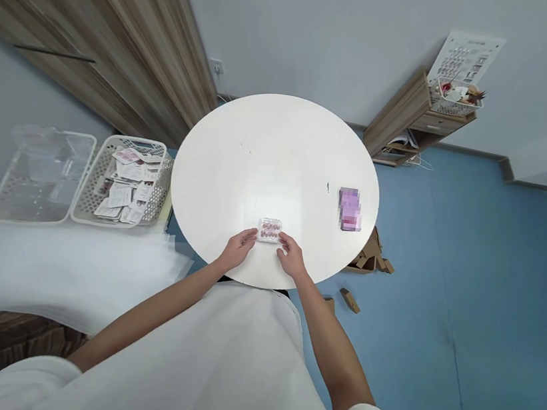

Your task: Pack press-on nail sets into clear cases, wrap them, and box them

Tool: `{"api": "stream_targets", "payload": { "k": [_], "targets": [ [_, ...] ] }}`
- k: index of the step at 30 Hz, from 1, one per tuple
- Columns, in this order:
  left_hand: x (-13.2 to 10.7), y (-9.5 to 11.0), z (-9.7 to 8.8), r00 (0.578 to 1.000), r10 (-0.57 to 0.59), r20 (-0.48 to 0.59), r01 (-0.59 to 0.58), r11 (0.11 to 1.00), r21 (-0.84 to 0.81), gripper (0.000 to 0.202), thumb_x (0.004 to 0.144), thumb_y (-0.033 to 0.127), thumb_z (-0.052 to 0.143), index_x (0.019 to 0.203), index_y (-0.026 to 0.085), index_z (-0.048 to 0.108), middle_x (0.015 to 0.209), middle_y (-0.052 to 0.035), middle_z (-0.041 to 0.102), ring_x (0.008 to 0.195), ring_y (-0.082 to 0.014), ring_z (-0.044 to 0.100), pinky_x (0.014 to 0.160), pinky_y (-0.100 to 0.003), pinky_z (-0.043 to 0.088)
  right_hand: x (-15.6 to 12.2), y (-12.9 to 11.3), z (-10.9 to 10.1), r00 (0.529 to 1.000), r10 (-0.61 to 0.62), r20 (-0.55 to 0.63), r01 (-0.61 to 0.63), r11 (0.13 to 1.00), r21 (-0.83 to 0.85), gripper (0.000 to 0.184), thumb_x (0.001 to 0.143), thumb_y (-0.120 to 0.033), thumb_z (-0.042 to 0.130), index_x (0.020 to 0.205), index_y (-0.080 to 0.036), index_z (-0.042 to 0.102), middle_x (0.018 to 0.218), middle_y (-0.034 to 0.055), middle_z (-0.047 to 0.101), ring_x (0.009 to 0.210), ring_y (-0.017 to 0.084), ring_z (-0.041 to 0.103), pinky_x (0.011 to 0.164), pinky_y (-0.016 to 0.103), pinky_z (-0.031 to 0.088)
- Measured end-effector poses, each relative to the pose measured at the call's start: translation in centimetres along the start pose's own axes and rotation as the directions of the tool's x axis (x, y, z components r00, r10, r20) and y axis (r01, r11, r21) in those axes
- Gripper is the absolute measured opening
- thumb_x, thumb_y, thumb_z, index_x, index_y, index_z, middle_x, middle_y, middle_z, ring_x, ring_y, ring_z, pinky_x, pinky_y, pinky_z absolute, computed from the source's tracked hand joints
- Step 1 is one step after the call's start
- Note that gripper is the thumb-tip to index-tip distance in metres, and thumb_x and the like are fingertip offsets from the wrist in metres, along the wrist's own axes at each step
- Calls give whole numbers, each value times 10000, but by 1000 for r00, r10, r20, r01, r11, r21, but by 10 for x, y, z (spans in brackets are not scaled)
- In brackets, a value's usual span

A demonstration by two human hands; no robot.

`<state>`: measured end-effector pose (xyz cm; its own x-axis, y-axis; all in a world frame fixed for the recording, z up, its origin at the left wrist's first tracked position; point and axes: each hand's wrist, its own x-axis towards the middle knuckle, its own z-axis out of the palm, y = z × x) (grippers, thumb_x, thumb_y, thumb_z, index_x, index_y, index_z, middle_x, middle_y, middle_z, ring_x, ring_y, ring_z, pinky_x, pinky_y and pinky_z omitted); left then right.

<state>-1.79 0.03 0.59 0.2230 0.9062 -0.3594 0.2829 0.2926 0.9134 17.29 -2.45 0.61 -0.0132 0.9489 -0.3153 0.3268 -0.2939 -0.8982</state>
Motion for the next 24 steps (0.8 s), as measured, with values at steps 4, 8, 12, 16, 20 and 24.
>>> {"api": "stream_targets", "payload": {
  "k": [4, 8, 12, 16, 20, 24],
  "targets": [
    [-4, -2, 19, 1000, -15, -21, 16, 999, 32, 406, 802, 238, 444, 1203, 177, 463, 1240, -82, 507, 1103, -175, 502, 951, -326, 391, -2, 16, -14, 998, -32, 55, 35, 998, -54, 479, 704, -118, 445, 1167, -236, 475, 1298, 39, 435, 1120, 154, 476, 946, 346, 410],
    [-10, -5, 30, 997, -51, -64, 57, 994, 94, 389, 819, 279, 430, 1194, 181, 470, 1225, -77, 520, 1100, -178, 501, 946, -325, 390, 0, 27, -20, 988, -78, 135, 93, 989, -112, 493, 694, -110, 449, 1165, -250, 488, 1323, 27, 401, 1167, 170, 434, 950, 352, 406],
    [-15, -10, 37, 992, -60, -111, 77, 986, 149, 380, 826, 288, 403, 1183, 182, 479, 1201, -70, 537, 1074, -174, 515, 922, -313, 402, 1, 34, -22, 969, -124, 213, 159, 975, -153, 513, 700, -113, 441, 1197, -239, 461, 1342, 38, 368, 1202, 179, 391, 960, 356, 393],
    [-15, -15, 43, 989, -70, -128, 96, 972, 215, 403, 807, 239, 401, 1201, 177, 457, 1181, -76, 548, 1048, -171, 528, 900, -315, 414, 2, 38, -21, 952, -175, 252, 233, 946, -226, 500, 710, -119, 442, 1200, -222, 447, 1347, 56, 348, 1206, 190, 378, 958, 371, 386],
    [-16, -16, 45, 985, 40, -165, 27, 921, 388, 451, 763, 200, 437, 1212, 175, 434, 1243, -80, 489, 1129, -197, 459, 939, -348, 381, -2, 38, -21, 948, -238, 211, 300, 891, -342, 433, 739, -142, 448, 1168, -198, 460, 1308, 87, 360, 1180, 208, 388, 929, 387, 397],
    [-26, -18, 43, 972, 186, -144, -71, 815, 575, 417, 718, 238, 513, 1129, 178, 488, 1218, -83, 484, 1143, -226, 420, 951, -389, 358, -11, 35, -21, 920, -301, 252, 391, 766, -511, 292, 758, -205, 505, 1048, -194, 531, 1084, 91, 496, 985, 214, 485, 803, 365, 434]
  ]
}}
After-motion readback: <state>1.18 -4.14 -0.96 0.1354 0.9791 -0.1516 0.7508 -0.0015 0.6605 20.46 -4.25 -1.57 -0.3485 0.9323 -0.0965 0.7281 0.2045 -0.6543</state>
